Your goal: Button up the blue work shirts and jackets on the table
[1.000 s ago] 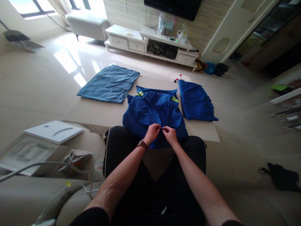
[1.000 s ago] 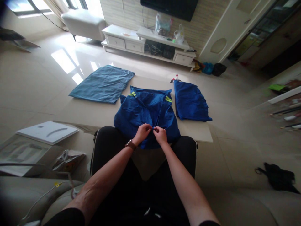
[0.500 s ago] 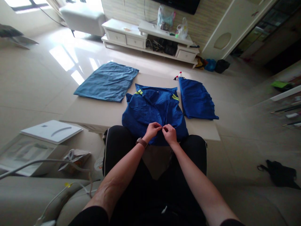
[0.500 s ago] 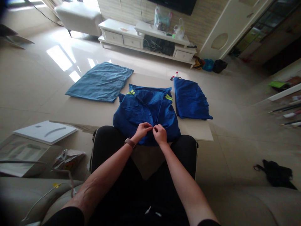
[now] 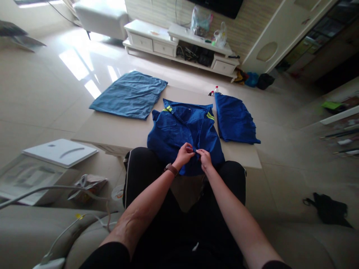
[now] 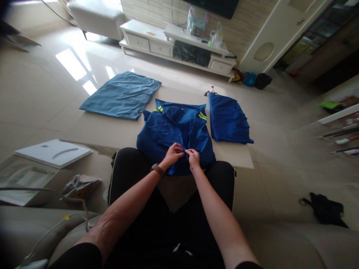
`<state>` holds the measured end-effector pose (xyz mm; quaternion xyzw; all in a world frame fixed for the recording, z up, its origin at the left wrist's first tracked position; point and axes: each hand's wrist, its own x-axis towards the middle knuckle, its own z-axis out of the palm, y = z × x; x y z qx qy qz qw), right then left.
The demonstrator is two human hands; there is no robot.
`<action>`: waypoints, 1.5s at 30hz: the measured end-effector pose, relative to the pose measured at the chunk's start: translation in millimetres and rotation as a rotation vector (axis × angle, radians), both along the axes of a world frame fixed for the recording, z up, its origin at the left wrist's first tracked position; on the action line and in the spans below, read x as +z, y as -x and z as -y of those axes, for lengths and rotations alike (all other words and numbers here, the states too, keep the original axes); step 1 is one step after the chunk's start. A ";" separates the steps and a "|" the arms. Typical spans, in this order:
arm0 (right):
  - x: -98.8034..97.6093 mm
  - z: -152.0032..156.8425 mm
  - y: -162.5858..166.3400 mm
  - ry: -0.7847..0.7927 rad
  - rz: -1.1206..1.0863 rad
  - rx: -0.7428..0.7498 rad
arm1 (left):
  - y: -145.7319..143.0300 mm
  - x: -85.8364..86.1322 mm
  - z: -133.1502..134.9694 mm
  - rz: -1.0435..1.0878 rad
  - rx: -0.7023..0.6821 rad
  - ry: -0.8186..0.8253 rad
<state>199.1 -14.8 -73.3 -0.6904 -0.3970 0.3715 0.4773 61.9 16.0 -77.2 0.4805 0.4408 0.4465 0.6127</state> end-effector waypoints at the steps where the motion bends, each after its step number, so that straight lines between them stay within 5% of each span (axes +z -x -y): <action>1: -1.5 -0.7 -0.8 0.014 -0.001 0.008 | 0.5 -0.1 0.4 -0.008 -0.005 0.001; 6: -2.2 -6.6 -8.6 0.013 0.073 0.019 | 2.8 -0.2 1.7 -0.060 -0.028 -0.026; 17: -7.2 -33.4 -20.5 0.037 0.190 -0.001 | 26.9 13.4 1.6 -0.375 -0.307 0.012; 24: -13.6 -21.0 -24.8 0.052 0.007 -0.092 | 25.2 13.6 -25.7 -0.362 0.025 0.057; 34: -10.4 -1.2 -7.3 0.053 -0.303 -0.097 | -0.8 -15.3 -39.2 -0.309 0.058 0.150; 45: 0.0 -3.4 4.2 -0.042 -0.188 0.003 | -0.7 3.8 -22.4 -0.391 0.027 -0.123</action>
